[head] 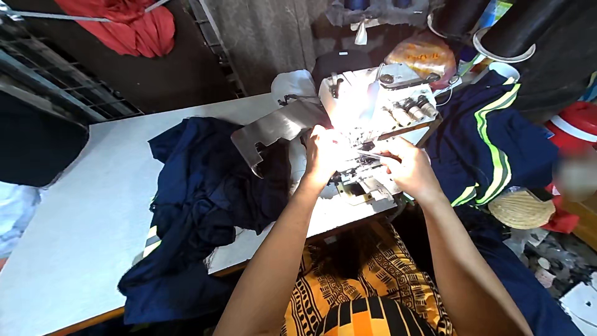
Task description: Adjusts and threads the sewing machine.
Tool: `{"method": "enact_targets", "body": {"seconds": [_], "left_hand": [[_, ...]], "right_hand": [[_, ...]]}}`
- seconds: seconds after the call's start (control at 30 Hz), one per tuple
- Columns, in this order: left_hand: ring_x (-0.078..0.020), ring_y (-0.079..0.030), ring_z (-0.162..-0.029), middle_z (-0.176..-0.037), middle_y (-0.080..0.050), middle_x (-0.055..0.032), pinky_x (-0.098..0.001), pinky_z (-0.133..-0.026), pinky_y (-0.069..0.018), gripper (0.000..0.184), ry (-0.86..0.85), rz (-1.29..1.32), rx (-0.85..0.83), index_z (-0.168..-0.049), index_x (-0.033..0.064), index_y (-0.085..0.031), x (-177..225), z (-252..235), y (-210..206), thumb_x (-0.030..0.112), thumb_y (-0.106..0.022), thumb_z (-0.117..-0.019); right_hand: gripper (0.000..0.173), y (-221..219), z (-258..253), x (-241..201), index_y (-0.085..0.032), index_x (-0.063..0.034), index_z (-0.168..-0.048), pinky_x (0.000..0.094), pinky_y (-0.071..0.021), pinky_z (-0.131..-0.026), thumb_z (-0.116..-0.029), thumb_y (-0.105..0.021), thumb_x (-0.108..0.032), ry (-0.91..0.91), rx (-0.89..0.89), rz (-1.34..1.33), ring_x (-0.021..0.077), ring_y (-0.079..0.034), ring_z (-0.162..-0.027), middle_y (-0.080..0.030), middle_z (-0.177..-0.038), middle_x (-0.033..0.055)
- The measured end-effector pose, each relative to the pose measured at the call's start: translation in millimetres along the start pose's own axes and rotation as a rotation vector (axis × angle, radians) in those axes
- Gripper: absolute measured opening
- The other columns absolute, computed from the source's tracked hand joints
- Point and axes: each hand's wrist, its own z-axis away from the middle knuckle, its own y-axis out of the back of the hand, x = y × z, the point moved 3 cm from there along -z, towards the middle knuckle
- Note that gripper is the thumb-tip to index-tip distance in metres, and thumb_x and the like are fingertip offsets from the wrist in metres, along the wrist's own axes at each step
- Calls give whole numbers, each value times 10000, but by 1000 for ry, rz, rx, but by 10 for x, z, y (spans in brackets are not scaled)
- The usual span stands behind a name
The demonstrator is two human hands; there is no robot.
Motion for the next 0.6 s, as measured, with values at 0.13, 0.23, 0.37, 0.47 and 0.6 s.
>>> {"method": "enact_targets", "body": {"seconds": [0.13,0.23,0.37,0.47,0.6], "left_hand": [[-327,-639,-1049,-1024,-676,-213,-471,-975,-486,146,-60,11,-58,-944,-28,-753,-18,16,60,104,-692,-925],[-357,-644,-1052,-973,-704,-207,-549,-1009,-429,179,-225,-92,-123,-922,-17,-759,-81,24,139,124,-650,-942],[-337,-667,-999,-954,-705,-190,-517,-967,-477,142,-324,-107,-95,-946,-6,-756,-228,66,263,117,-712,-891],[-311,-680,-983,-961,-721,-165,-506,-943,-497,149,-340,-115,-99,-984,13,-763,-250,108,303,115,-698,-897],[-308,-684,-910,-927,-712,-160,-510,-869,-514,103,-349,-138,-102,-968,-2,-738,-204,205,328,71,-701,-906]], "right_hand": [[202,1,-14,7,-741,-51,-1078,374,-576,-705,-939,-630,44,-14,-6,-3,167,-652,-748,-678,-1049,101],[203,8,-8,15,-744,-62,-1087,379,-582,-700,-940,-639,32,-11,6,2,168,-658,-745,-681,-1042,94],[203,17,47,21,-748,-62,-1092,378,-597,-671,-920,-668,9,7,90,10,172,-670,-726,-681,-1017,98],[197,9,94,-29,-750,-57,-1088,393,-606,-685,-908,-693,-3,8,150,29,179,-685,-738,-695,-1013,101],[193,27,119,-73,-754,-76,-1091,405,-606,-682,-919,-688,-20,-26,176,63,177,-684,-736,-686,-1015,83]]}}
